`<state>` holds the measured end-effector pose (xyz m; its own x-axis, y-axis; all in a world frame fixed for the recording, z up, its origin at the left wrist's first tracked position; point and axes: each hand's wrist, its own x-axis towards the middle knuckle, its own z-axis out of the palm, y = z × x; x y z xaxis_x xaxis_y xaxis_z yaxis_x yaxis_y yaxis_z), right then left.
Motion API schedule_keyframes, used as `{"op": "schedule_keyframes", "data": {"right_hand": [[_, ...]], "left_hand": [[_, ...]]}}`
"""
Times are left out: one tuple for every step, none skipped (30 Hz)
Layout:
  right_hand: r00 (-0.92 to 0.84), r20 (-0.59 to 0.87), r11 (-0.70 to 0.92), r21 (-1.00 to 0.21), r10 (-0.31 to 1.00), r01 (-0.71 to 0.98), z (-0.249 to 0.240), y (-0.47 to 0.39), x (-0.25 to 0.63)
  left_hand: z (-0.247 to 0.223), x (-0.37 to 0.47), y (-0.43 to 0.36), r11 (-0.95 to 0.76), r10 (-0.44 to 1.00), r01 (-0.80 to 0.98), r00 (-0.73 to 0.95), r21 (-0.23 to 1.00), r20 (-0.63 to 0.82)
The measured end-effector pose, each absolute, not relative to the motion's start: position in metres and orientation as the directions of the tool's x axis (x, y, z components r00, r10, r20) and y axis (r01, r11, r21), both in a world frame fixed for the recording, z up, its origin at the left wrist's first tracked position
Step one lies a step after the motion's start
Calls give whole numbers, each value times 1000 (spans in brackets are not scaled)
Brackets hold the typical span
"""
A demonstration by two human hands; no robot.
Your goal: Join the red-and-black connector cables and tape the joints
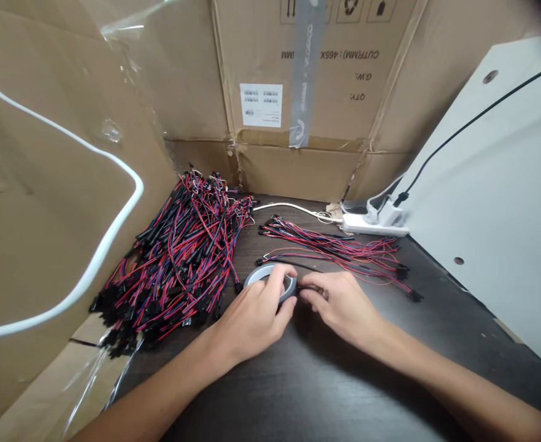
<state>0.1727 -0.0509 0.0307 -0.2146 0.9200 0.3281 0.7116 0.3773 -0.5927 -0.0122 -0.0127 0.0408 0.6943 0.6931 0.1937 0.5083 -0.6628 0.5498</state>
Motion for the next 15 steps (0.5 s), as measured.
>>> {"op": "schedule_keyframes", "data": {"right_hand": [[-223,307,369,-593,925,716,33,-52,173],[-233,288,363,-588,929,722,35,-53,173],[-244,275,363,-582,930,728,37,-54,173],[-259,271,371,-573,927,731,38,-55,173],[-274,271,383,-566,923,730,38,-56,173],[-290,274,397,-562,917,726,38,-56,172],[-303,278,410,-563,912,717,37,-56,171],[-312,282,421,-569,907,706,35,-56,171],[-320,284,428,-581,904,693,34,-55,171],[-323,286,432,-594,902,679,33,-55,170],[-325,288,434,-608,901,665,31,-54,170],[-325,289,435,-618,901,655,31,-54,171],[-325,290,435,-625,900,648,31,-53,171],[-325,293,437,-628,899,644,31,-52,171],[-328,298,443,-628,896,640,31,-52,171]], "left_hand": [[41,-12,-13,-658,700,511,686,553,199],[41,-12,-12,-654,706,515,679,554,204],[42,-11,-12,-653,711,521,672,550,208],[42,-11,-12,-654,715,530,667,539,211],[43,-11,-12,-659,716,542,664,522,214],[43,-10,-12,-665,716,557,664,498,214],[43,-10,-12,-671,717,573,664,471,213],[43,-10,-12,-675,718,588,663,446,212],[43,-10,-12,-676,720,601,661,427,209],[44,-10,-12,-675,723,613,660,410,204],[44,-9,-12,-673,726,625,659,396,195],[44,-9,-12,-670,731,637,657,382,185],[45,-9,-12,-667,734,648,657,368,173],[45,-9,-12,-666,735,657,659,353,161],[46,-8,-12,-667,734,663,662,340,150]]}}
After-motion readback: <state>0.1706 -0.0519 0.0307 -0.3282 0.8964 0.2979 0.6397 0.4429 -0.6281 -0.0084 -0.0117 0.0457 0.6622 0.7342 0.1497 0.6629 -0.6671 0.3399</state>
